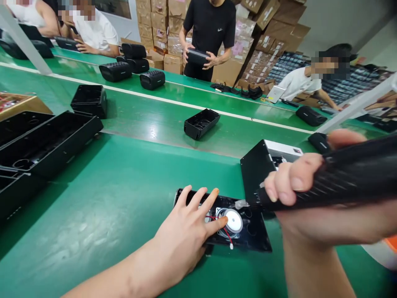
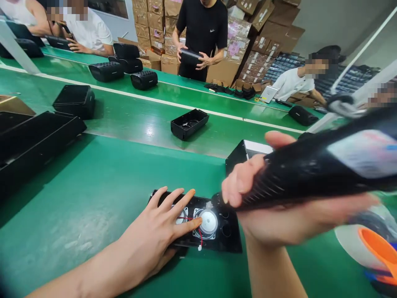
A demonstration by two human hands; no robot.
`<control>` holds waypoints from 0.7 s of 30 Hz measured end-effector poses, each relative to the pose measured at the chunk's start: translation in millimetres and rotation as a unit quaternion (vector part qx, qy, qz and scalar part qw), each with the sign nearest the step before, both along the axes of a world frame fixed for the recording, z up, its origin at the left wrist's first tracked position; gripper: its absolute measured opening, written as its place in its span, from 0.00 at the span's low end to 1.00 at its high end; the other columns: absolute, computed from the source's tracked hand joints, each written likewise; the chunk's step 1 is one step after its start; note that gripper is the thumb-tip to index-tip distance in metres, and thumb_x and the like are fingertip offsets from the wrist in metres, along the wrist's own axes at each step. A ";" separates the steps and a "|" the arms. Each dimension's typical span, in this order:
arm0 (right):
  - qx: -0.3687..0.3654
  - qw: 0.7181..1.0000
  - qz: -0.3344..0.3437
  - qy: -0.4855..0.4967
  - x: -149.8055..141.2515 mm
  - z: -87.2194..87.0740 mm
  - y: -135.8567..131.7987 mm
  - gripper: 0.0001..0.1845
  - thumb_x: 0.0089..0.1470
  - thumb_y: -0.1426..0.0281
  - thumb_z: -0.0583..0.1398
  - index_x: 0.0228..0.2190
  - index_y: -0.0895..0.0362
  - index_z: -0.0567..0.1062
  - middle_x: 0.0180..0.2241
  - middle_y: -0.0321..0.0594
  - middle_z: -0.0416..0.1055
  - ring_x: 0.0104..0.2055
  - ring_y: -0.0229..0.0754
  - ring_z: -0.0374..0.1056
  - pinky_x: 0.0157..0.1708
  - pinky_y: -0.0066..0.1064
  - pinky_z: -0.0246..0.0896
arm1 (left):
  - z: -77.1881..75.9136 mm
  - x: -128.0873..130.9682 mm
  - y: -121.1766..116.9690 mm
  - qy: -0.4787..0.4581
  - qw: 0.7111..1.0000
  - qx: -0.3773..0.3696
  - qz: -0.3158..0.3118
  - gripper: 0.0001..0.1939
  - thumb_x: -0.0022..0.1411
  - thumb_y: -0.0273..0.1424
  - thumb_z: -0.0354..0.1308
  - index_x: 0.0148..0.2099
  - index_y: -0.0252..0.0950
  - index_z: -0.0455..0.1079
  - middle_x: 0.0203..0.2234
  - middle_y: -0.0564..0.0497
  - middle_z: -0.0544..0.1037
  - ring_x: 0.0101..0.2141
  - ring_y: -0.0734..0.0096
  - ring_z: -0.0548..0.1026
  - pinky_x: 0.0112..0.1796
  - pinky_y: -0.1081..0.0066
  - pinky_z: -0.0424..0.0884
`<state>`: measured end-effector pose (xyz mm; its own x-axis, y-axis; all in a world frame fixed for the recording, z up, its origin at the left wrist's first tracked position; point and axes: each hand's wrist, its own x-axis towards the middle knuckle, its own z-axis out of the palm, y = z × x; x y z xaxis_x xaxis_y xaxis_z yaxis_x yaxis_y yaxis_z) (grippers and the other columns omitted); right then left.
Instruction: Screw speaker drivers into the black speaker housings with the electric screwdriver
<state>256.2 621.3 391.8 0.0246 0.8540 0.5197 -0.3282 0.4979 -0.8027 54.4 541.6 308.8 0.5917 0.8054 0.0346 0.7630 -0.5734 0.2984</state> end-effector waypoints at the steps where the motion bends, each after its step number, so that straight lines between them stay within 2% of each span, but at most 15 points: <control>1: 0.004 1.000 0.024 -0.004 -9.6 -5.8 1.4 0.32 0.51 0.35 0.64 0.45 0.44 0.81 0.18 0.30 0.67 0.12 0.36 0.56 0.10 0.29 0.54 | 1.4 0.0 0.5 -0.003 1.000 0.001 -0.001 0.36 0.64 0.35 0.68 0.71 0.52 0.63 0.75 0.33 0.51 0.71 0.30 0.56 0.65 0.27 0.52; 3: -0.002 0.999 0.048 -0.008 -23.6 -18.2 3.8 0.33 0.54 0.35 0.62 0.46 0.47 0.79 0.19 0.30 0.68 0.13 0.37 0.58 0.11 0.29 0.56 | 1.9 0.1 1.1 -0.006 1.000 0.006 -0.004 0.36 0.63 0.36 0.69 0.71 0.51 0.64 0.75 0.32 0.52 0.71 0.29 0.57 0.65 0.27 0.52; 8: -0.024 0.999 0.042 -0.013 -34.5 -38.8 8.2 0.38 0.55 0.31 0.57 0.46 0.51 0.76 0.19 0.30 0.66 0.13 0.37 0.57 0.11 0.27 0.55 | -5.3 0.2 0.8 -0.006 1.000 0.026 -0.011 0.38 0.60 0.38 0.71 0.70 0.47 0.65 0.75 0.30 0.51 0.70 0.29 0.57 0.64 0.26 0.51; 15: -0.024 0.998 0.046 -0.024 -37.7 -43.6 9.4 0.38 0.56 0.32 0.56 0.46 0.51 0.75 0.19 0.30 0.66 0.13 0.37 0.57 0.11 0.29 0.56 | -5.7 0.7 1.0 -0.005 1.000 0.023 -0.014 0.40 0.58 0.37 0.72 0.71 0.46 0.63 0.75 0.30 0.51 0.70 0.30 0.57 0.64 0.27 0.51; 21: -0.048 0.998 0.031 -0.027 -39.1 -44.6 9.2 0.39 0.54 0.30 0.56 0.45 0.50 0.74 0.18 0.28 0.65 0.12 0.37 0.55 0.12 0.28 0.56 | -2.4 0.5 -0.8 -0.008 1.000 0.022 -0.007 0.38 0.61 0.37 0.71 0.70 0.47 0.64 0.75 0.32 0.53 0.70 0.31 0.57 0.65 0.28 0.52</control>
<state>217.1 630.5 347.2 -0.0558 0.8989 0.4346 -0.3105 0.3980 -0.8632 54.8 540.8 306.5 0.6024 0.7942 0.0797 0.7497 -0.5973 0.2848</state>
